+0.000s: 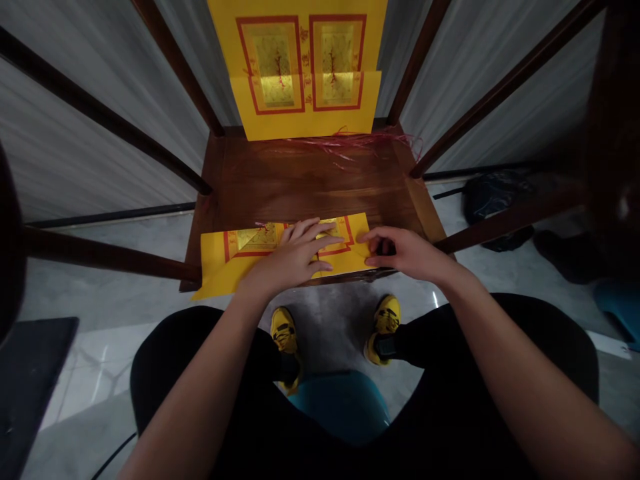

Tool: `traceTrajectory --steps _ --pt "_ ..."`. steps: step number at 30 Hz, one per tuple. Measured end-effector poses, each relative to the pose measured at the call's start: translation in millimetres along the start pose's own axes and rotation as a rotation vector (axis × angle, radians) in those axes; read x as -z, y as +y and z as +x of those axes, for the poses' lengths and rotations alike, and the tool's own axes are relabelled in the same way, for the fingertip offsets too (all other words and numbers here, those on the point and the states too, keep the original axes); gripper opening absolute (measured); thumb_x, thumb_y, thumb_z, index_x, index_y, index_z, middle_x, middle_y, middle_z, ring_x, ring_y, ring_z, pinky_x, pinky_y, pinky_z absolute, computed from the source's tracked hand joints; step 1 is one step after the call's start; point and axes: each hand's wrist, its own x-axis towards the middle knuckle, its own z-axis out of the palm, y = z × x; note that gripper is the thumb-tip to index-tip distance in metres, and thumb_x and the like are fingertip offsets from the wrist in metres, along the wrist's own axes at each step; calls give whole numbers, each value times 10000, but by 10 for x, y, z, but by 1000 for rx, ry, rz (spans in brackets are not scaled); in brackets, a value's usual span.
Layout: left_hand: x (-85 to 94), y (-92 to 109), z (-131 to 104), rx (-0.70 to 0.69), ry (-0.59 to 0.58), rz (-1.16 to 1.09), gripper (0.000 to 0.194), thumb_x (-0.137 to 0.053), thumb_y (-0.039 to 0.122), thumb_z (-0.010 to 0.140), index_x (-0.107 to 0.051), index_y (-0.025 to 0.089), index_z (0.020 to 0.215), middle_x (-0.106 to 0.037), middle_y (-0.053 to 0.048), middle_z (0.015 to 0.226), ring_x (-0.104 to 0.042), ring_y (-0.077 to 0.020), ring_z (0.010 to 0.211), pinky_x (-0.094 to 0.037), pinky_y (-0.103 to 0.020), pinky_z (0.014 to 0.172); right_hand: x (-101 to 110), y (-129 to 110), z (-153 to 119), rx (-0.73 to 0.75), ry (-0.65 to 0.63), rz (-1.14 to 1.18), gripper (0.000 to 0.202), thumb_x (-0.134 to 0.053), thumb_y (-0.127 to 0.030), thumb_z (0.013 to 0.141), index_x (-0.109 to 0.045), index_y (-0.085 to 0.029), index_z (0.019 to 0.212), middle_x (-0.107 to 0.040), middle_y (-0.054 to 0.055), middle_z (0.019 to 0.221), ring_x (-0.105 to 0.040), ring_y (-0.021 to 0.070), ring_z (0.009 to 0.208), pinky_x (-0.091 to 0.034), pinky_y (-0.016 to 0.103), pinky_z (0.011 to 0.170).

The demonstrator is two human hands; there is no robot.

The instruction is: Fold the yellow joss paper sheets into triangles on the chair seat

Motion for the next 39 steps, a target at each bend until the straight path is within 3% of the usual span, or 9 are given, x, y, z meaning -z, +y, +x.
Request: traceTrajectory --steps 7,22,30,39 --pt "-48 92 22 -40 86 9 379 -582 450 1137 -690 351 1486 -562 -32 1691 -333 -303 1670 -55 -655 1383 -16 -5 1 39 1 -59 345 -836 -368 798 -797 -281 1130 -723 8 931 -625 197 772 -496 378 782" --pt "-60 109 24 -65 34 51 399 -559 399 1145 -645 328 1529 -508 -62 1733 -359 -315 1657 -74 -674 1375 -7 0 -23 102 -25 -295 359 -780 -284 892 -732 -287 1247 -733 43 1030 -658 255 929 -471 386 839" --pt "-122 207 30 -138 69 72 398 -440 378 1190 -669 326 1511 -564 -56 1692 -434 -268 1624 -11 -638 1386 -16 -7 -40 99 -15 -328 383 -788 -294 894 -737 -287 1274 -735 53 1073 -661 268 954 -454 411 882" --pt "-199 158 33 -178 75 116 383 -504 370 1174 -636 354 1533 -538 -45 1713 -416 -271 1639 -9 -646 1385 11 -10 -54 94 -43 -336 403 -788 -297 913 -722 -304 1310 -731 51 1101 -652 279 989 -439 430 912"
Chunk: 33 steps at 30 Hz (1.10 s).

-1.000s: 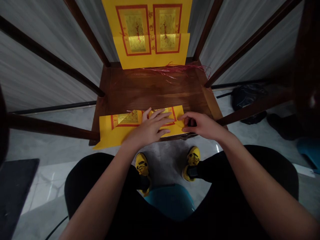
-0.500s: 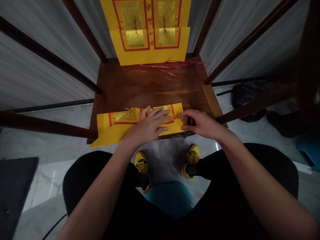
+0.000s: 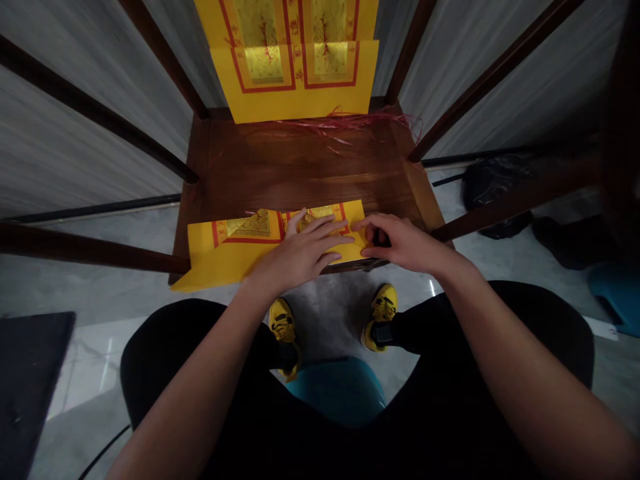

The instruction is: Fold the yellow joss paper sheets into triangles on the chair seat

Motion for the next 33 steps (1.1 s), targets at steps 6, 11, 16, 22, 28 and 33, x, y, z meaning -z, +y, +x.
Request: traceTrajectory --steps 6,11,16,22,28,33 --pt "-20 45 -14 -12 1 68 400 -475 223 1167 -610 297 1537 -497 -57 1741 -365 -266 1672 31 -671 1381 -3 9 -42 6 -6 -146 456 -737 -257 936 -665 -372 1371 -716 40 1135 -624 325 1108 -396 496 999" --pt "-99 142 -37 -20 11 147 483 -405 232 1179 -498 297 1649 -387 -51 1799 -285 -265 1709 62 -655 1391 -46 24 -62 -2 -5 -172 479 -703 -247 957 -639 -381 1412 -687 52 1160 -607 345 1148 -423 524 1004" --pt "-152 224 -47 189 76 182 585 -337 385 1191 -349 197 1745 -279 -128 1828 -259 -303 1717 17 -653 1399 -81 0 -108 -17 27 -171 617 -668 -232 977 -551 -434 1548 -673 55 1201 -609 345 1173 -432 572 1050" --pt "-179 233 -16 295 144 157 683 -339 420 1173 -237 119 1776 -234 -187 1829 -252 -330 1717 47 -618 1407 -176 -91 -185 127 35 -303 662 -483 -115 1031 -563 -469 1585 -656 57 1357 -584 327 1236 -425 541 1032" --pt "-139 246 -11 254 81 155 575 -379 356 1171 -392 271 1740 -218 -124 1854 -165 -411 1727 44 -732 1367 -201 -198 -353 181 73 -452 683 -465 -29 1014 -628 -409 1557 -709 66 1354 -597 320 1154 -385 544 999" --pt "-121 253 -19 234 46 152 528 -448 346 1159 -490 392 1684 -219 -72 1864 -111 -464 1723 20 -779 1345 -139 -202 -549 129 126 -449 392 -617 -216 1066 -771 -409 1370 -746 26 1409 -587 356 1210 -386 589 1021"
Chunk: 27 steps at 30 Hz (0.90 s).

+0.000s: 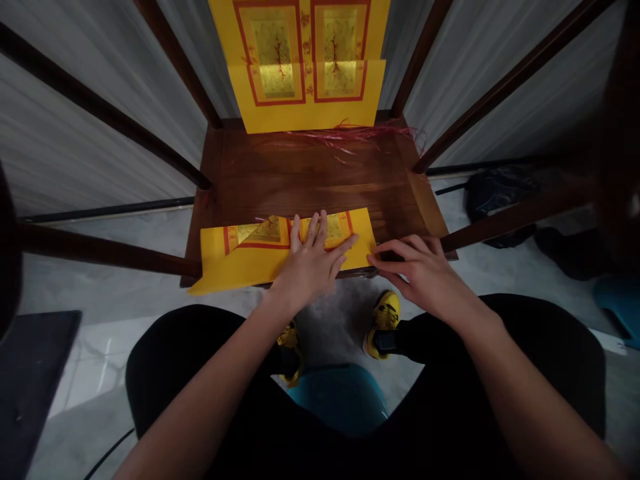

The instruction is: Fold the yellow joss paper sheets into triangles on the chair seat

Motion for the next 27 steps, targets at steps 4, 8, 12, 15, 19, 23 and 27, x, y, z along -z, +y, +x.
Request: traceTrajectory --steps 4,8,12,15,19,23,27 --pt "-31 5 -4 17 10 -50 530 -440 340 1158 -475 386 1685 -137 -80 1880 -83 -465 1727 19 -784 1340 53 72 -101 -12 22 86 196 -689 -334 1053 -843 -395 1157 -772 -11 1416 -614 365 1248 -383 610 1066" --pt "-68 45 25 53 -11 -100 420 -453 279 1142 -571 261 1545 -76 -140 1882 -81 -486 1722 -13 -814 1326 45 70 6 -160 190 321 210 -668 -415 1060 -823 -313 962 -824 54 1131 -700 326 1085 -450 562 1032" --pt "2 24 93 68 -6 -178 279 -523 110 1041 -581 200 1299 -178 -139 1857 -70 -485 1723 -37 -829 1327 -51 -32 332 -234 324 592 242 -613 -434 1079 -786 -270 1121 -764 87 1096 -707 286 1059 -535 455 969" --pt "173 -105 98 67 -22 -249 250 -540 54 1003 -561 231 1179 -445 -107 1729 -204 -414 1717 -61 -806 1336 -136 -147 554 -168 288 683 253 -586 -415 1090 -775 -251 1051 -777 69 1068 -717 262 1041 -530 421 980" --pt "352 -302 -8 44 -3 -266 287 -574 101 1032 -565 262 1270 -676 -89 1496 -399 -331 1642 -71 -709 1361 -227 -269 667 -143 238 697 211 -617 -394 1072 -758 -237 1081 -786 77 1105 -731 251 1038 -542 410 984" --pt "309 -370 -112 23 68 -203 361 -527 119 1062 -583 246 1395 -633 -122 1548 -534 -318 1513 -177 -631 1336 -276 -296 675 -274 200 674 222 -722 -359 984 -733 -214 1152 -792 112 1154 -748 279 1050 -566 437 973" --pt "291 -361 -135 -9 70 -246 574 -525 109 1036 -489 267 1586 -475 -111 1724 -453 -337 1549 -287 -598 1280 -185 -350 685 -286 106 785 219 -725 -369 979 -740 -232 1148 -826 63 1055 -770 262 979 -578 429 934"
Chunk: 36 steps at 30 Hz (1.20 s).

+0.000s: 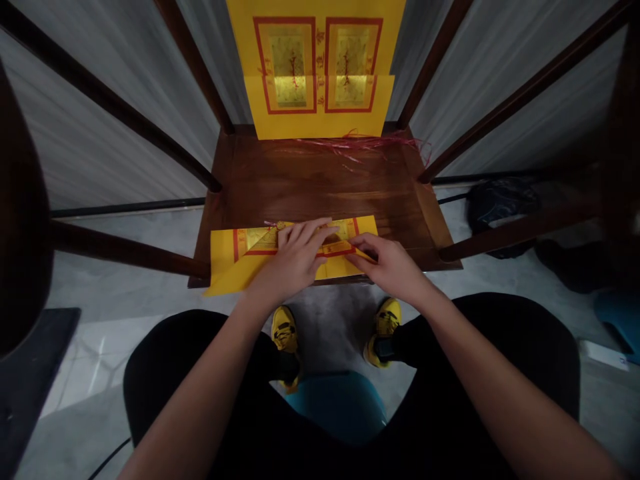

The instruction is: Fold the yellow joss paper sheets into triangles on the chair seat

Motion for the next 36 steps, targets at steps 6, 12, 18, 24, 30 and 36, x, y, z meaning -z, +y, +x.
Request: traceTrajectory --steps 6,12,18,24,30,36 --pt "143 -15 23 -81 101 -99 637 -503 -47 860 -672 280 1379 -711 -26 1491 -450 -304 1528 -306 -575 1249 93 -295 -87 42 -231 360 466 -618 -657 1040 -782 -274 1250 -784 60 1320 -747 255 1130 -617 398 938" --pt "422 -350 -95 -34 197 -333 291 -602 160 950 -657 256 681 -793 -40 835 -691 -281 1162 -487 -491 1096 -202 -204 -17 225 -176 300 514 -471 -648 1117 -752 -256 1296 -725 103 1365 -663 272 1319 -508 497 1197" --pt "749 -618 -407 159 160 -363 334 -532 180 966 -733 275 717 -826 -30 999 -746 -254 1170 -561 -469 1104 -520 -151 -112 440 -205 -369 499 -571 -395 1123 -570 -223 1591 -584 136 1603 -496 331 1446 -455 554 1247" --pt "856 -370 -441 217 -60 -116 332 -517 422 1058 -822 304 1112 -824 -16 1258 -696 -316 1326 -409 -623 1282 -651 -177 -227 523 -164 -739 572 -517 -330 1131 -454 -327 1699 -515 131 1689 -543 379 1324 -506 567 1063" --pt "705 44 -522 59 -144 84 518 -750 364 981 -649 336 1489 -679 -30 1561 -577 -333 1507 -237 -644 1379 -795 -173 -277 503 -98 -836 608 -567 -279 1100 -447 -317 1695 -558 165 1645 -556 383 1308 -499 546 992" --pt "456 534 -535 -56 -118 68 553 -579 160 1036 -572 347 1557 -543 -41 1705 -516 -341 1582 -391 -640 1331 -871 -114 -282 434 -165 -753 483 -561 -273 1068 -622 -263 1547 -629 176 1589 -553 432 1442 -510 658 1107"
